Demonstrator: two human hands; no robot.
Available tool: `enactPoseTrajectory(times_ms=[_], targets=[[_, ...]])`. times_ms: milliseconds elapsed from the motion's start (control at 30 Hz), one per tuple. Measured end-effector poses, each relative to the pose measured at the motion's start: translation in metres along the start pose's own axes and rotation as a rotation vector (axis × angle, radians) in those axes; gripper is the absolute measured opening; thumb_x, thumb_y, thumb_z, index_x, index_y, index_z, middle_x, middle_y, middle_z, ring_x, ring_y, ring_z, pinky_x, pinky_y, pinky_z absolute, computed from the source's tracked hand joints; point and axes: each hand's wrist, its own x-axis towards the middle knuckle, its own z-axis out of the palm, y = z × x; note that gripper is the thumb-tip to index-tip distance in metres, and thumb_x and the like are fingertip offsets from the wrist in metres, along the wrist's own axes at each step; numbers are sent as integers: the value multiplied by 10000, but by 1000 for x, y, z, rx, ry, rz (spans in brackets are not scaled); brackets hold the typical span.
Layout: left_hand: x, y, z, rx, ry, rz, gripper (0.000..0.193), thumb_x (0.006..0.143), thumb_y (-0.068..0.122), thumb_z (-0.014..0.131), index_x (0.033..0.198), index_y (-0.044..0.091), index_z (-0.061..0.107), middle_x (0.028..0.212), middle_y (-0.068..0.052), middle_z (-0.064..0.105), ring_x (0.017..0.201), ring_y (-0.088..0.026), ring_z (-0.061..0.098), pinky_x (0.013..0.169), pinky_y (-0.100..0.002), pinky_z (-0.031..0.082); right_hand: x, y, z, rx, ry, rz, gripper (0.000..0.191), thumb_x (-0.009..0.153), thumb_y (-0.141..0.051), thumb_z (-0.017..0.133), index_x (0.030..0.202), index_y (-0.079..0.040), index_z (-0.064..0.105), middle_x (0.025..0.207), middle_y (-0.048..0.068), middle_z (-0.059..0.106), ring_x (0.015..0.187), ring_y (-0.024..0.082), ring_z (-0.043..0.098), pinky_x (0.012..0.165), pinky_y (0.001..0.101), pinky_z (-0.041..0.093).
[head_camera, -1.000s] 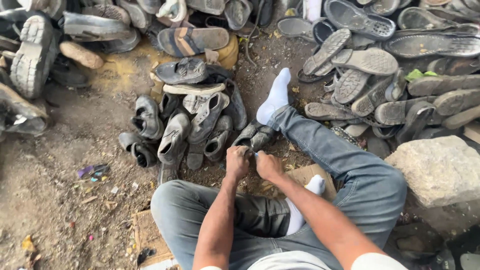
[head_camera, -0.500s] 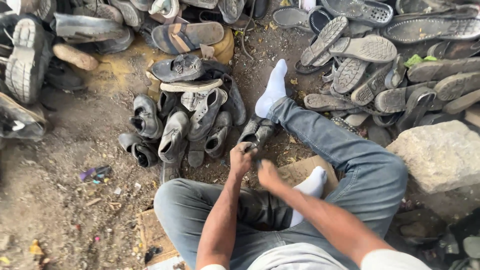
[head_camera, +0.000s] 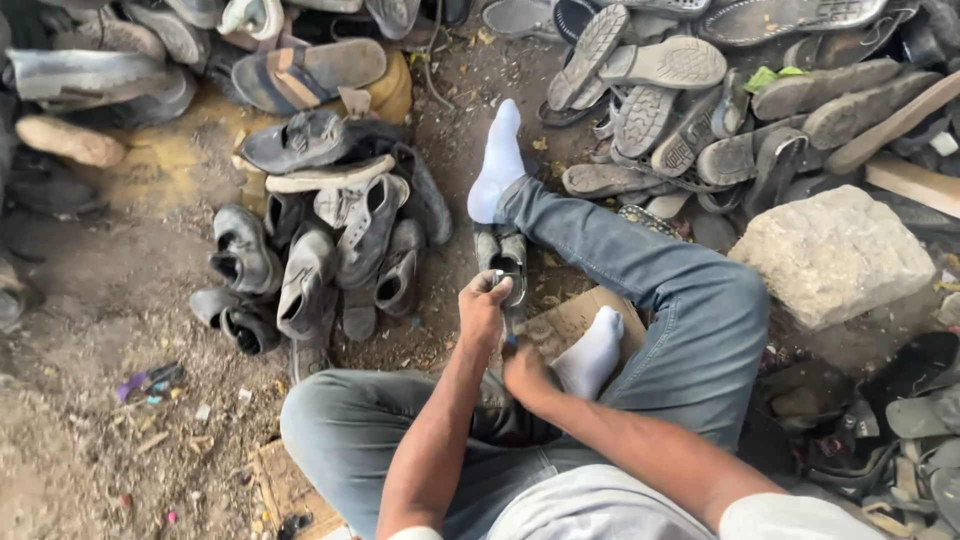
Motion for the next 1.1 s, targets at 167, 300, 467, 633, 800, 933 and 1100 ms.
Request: enactPoseTrajectory(times_ms=[167,300,467,633,800,933,1100], targets=[[4,14,-4,57,-7,-101,72,926,39,709,993,13,715,871,-6,706,760,-92,629,707,-242,512,3,-25,5,181,10,364,276,1014,-243,513,1026,-2,647,875,257,703,760,406,669,639,538,472],[13,16,-3,-35,-94,-125,74,911,15,713,984,15,701,889,-26,708,785,-108,641,735,-251,516,-1,-51,4,640,-127,596,246,1000,-231,459,968,-38,609,710,156,630,558,276,585,490,447,433],[21,39,-1,301,-183,-157,99,927,16,722,1024,-3,717,936,-57,694,852,-144,623,777,-303,503,18,-61,15,1058,16,727,238,1045,-263,412,891,-102,495,600,117,494,330,223,405,315,401,281],[19,79,-9,1202,-664,346,559,662,35,699,1217,95,697,1344,-156,643,1307,-307,527,1123,-447,354,23,-43,9,875,-83,508,314,1062,-264,586,898,3,597,601,153,537,358,192,469,327,380,328],[28,88,3,2020,-774,930,299,729,166,689,1005,237,779,1434,-87,644,1453,-351,444,1204,-541,146,19,-23,-20,782,-224,629,255,1018,-236,566,990,-3,666,612,120,542,379,191,461,336,378,324],[20,69,7,2168,-1074,659,231,877,173,610,1066,153,740,1151,-12,703,1240,-212,584,1197,-448,271,1,-3,-54,655,-309,654,280,982,-213,550,1063,-9,722,621,93,545,396,191,455,344,377,320],[-12,23,-3,2102,-1081,750,176,954,196,611,1043,80,710,1041,-79,703,1047,-244,648,947,-427,510,-8,33,-86,245,-385,509,270,936,-208,576,1006,9,719,777,215,622,665,348,580,569,458,438]])
